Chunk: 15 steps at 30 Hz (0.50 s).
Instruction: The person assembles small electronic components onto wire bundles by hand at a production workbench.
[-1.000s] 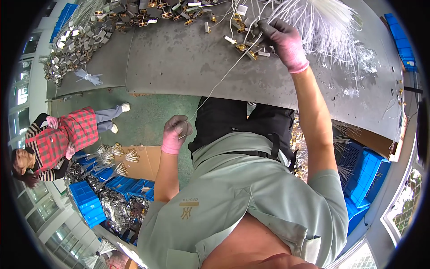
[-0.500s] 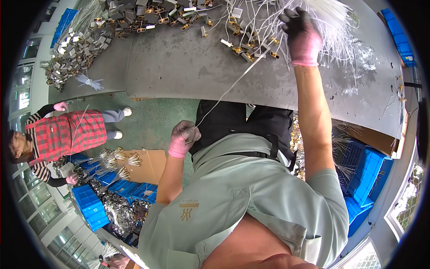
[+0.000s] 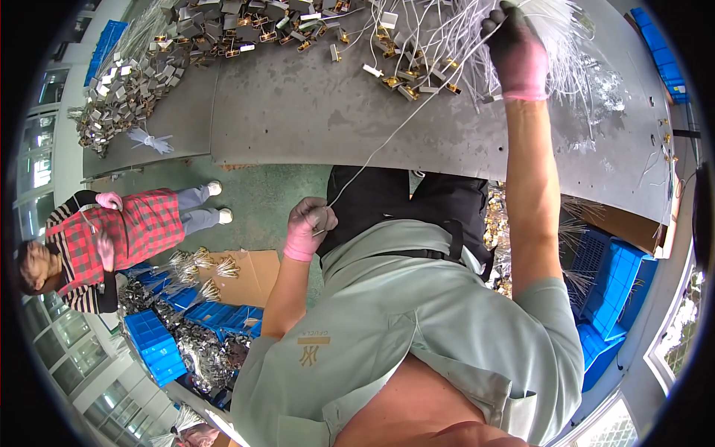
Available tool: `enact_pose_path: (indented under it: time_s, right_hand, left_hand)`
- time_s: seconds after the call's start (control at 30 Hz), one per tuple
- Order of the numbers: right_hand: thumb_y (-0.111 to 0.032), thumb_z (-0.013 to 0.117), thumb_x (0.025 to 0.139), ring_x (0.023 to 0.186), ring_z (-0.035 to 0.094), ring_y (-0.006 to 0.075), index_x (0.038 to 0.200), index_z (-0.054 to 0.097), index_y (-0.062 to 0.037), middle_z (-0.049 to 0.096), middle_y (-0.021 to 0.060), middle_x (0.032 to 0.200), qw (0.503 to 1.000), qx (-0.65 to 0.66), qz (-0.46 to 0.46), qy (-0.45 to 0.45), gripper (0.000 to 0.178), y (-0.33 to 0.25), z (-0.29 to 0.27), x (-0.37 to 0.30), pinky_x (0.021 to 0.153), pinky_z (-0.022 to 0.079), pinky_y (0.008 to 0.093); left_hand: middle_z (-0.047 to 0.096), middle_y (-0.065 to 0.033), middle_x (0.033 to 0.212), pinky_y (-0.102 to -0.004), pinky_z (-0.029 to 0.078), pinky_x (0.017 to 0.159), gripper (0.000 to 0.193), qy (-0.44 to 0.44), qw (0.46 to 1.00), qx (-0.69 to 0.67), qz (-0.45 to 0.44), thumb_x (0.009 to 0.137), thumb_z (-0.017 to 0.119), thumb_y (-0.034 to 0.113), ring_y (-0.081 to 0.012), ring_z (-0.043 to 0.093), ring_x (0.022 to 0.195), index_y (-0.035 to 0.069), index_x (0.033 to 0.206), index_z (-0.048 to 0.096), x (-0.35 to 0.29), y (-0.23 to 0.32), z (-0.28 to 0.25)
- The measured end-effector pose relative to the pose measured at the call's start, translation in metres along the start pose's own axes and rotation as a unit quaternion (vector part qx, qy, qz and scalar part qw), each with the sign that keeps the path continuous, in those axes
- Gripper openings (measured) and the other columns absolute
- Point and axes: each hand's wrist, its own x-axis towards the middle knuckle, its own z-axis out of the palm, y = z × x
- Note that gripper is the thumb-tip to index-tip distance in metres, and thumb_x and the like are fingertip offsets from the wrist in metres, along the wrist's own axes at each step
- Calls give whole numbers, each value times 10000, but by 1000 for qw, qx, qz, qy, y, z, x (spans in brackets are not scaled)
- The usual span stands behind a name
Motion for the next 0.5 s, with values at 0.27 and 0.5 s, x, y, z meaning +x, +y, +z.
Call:
enact_pose_path:
  time_s: [0.27, 0.5]
  right_hand:
    - [-178, 621, 905, 610, 604, 138, 871, 664, 10, 647, 61, 681, 935, -332, 113, -58, 197, 101, 85, -162, 584, 487, 297]
    - [-189, 557, 928, 555, 610, 122, 1055, 660, 6, 695, 98, 769, 726, -668, -160, -36, 254, 69, -62, -13, 501, 457, 244]
  left_hand:
    - [625, -87, 876, -304, 448, 582, 372, 206, 976, -65, -21, 959, 504, 334, -184, 604, 737, 23, 1152, 574, 104, 25, 82]
    - [493, -217, 1318, -429, 373, 1035, 560, 133, 740, 627, 202, 871, 618, 330, -344, 462, 1243, 15, 1308, 465, 208, 39, 134]
